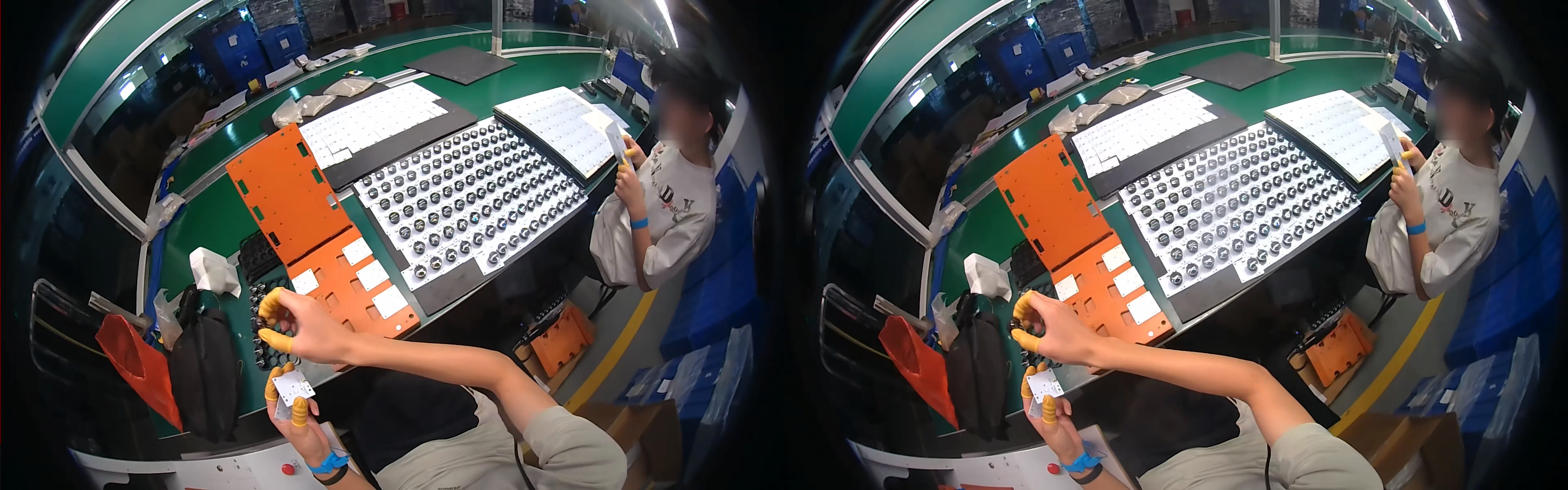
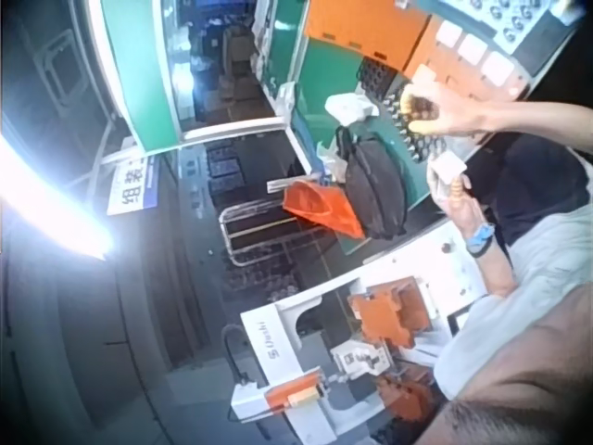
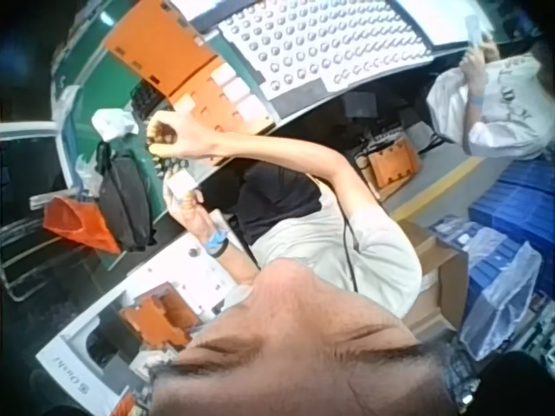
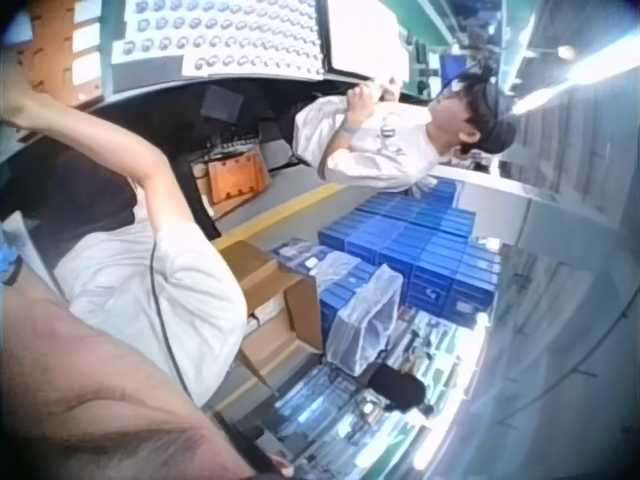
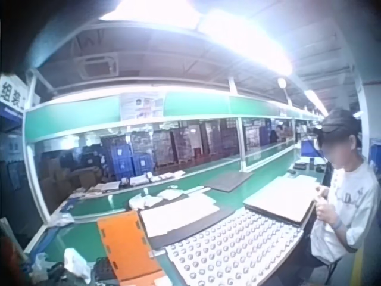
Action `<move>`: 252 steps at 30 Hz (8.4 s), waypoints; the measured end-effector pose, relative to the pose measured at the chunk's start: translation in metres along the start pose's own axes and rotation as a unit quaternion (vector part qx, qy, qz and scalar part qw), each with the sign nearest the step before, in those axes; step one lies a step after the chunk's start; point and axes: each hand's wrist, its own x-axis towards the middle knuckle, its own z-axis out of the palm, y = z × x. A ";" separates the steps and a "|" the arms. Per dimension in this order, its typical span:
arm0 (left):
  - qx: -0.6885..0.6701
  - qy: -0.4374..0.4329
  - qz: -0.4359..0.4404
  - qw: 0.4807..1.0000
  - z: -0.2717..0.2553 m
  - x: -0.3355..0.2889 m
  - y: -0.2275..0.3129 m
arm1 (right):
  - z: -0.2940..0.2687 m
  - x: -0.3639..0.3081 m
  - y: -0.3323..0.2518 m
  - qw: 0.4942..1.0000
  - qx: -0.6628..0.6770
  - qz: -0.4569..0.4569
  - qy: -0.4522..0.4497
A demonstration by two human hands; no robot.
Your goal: The person assembles small electronic components by hand at a factory workstation. They pick up small white rectangular modules and black circular parts from trays, press them together, and place the assembled units into an orange fixture. The person also handles a small white card and interacts with a machine interface at the end of the clip.
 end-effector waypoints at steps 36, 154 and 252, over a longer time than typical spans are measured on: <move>0.359 -0.042 0.349 0.865 0.032 0.035 -0.028 | -0.063 -0.058 -0.022 0.974 -0.089 0.181 -0.099; -0.160 -0.114 -0.258 0.946 0.010 -0.032 -0.018 | 0.046 0.086 0.123 0.763 -0.632 -0.070 -0.119; -0.154 -0.125 -0.001 0.980 0.052 0.026 -0.013 | -0.061 -0.046 -0.014 0.987 -0.116 -0.066 -0.088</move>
